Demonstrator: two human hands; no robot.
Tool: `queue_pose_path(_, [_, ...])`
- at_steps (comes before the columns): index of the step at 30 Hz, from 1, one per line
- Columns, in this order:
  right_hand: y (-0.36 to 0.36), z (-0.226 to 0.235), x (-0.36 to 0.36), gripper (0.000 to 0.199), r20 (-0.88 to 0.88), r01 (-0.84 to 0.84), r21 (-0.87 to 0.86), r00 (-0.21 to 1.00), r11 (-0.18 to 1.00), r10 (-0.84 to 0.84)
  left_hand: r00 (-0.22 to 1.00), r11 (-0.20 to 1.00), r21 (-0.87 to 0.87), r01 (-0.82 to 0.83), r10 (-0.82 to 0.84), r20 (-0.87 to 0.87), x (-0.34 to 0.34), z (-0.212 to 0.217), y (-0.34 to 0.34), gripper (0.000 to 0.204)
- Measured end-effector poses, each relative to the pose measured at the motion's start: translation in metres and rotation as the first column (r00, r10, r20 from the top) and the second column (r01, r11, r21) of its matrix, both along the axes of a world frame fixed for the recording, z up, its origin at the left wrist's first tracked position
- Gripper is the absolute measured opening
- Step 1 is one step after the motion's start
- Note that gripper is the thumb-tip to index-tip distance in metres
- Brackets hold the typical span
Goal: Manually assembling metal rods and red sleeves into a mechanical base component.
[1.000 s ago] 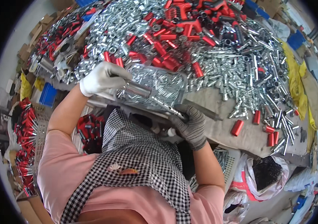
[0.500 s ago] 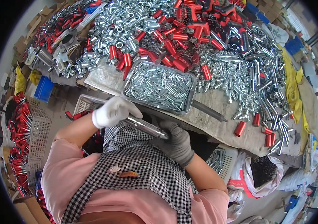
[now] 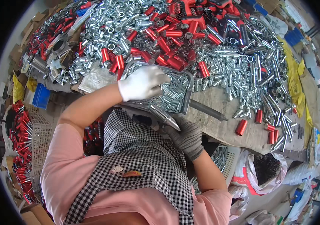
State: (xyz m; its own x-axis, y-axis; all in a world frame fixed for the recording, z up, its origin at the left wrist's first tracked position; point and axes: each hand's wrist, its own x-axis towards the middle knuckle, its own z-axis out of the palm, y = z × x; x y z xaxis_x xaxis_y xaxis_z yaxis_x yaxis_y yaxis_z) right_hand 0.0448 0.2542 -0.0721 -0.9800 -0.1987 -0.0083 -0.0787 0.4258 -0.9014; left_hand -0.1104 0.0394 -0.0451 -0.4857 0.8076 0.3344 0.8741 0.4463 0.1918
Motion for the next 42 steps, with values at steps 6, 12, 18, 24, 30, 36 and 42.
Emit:
queue_pose_path(6, [0.018, -0.003, 0.007, 0.037, 0.051, 0.077, 0.148, 0.995, 0.986, -0.086, 0.999, 0.916, -0.402, -0.018, 0.001, -0.041, -0.023, -0.007, 0.023, 0.012])
queue_pose_path(12, [0.014, -0.002, 0.01, 0.038, -0.029, 0.093, 0.089, 0.995, 0.992, -0.091, 0.988, 0.873, -0.481, -0.073, 0.128, 0.082, -0.024, -0.01, 0.024, 0.022])
queue_pose_path(18, [0.011, 0.009, 0.022, 0.038, -0.055, 0.089, 0.185, 0.995, 0.979, -0.08, 0.986, 0.894, -0.432, -0.121, 0.158, 0.052, -0.024, -0.01, 0.015, 0.035])
queue_pose_path(24, [0.008, 0.012, 0.023, 0.037, -0.084, 0.088, 0.182, 0.994, 0.979, -0.074, 0.792, 0.845, 0.428, -0.322, -0.008, 0.61, 0.038, 0.034, -0.011, 0.032])
queue_pose_path(30, [-0.006, 0.02, 0.018, 0.041, -0.248, 0.003, 0.178, 0.968, 0.984, 0.042, 0.951, 0.82, 0.572, -0.013, -0.167, 0.26, 0.099, 0.023, -0.006, 0.032])
queue_pose_path(36, [-0.012, 0.017, 0.017, 0.044, -0.216, -0.064, 0.118, 0.972, 0.991, 0.089, 0.983, 0.8, 0.6, 0.017, -0.124, 0.138, 0.107, 0.006, -0.011, 0.023])
queue_pose_path(42, [-0.013, 0.017, 0.024, 0.046, -0.147, -0.023, 0.113, 0.988, 0.993, 0.04, 0.986, 0.801, 0.579, 0.153, -0.158, -0.042, 0.108, 0.001, -0.008, 0.028])
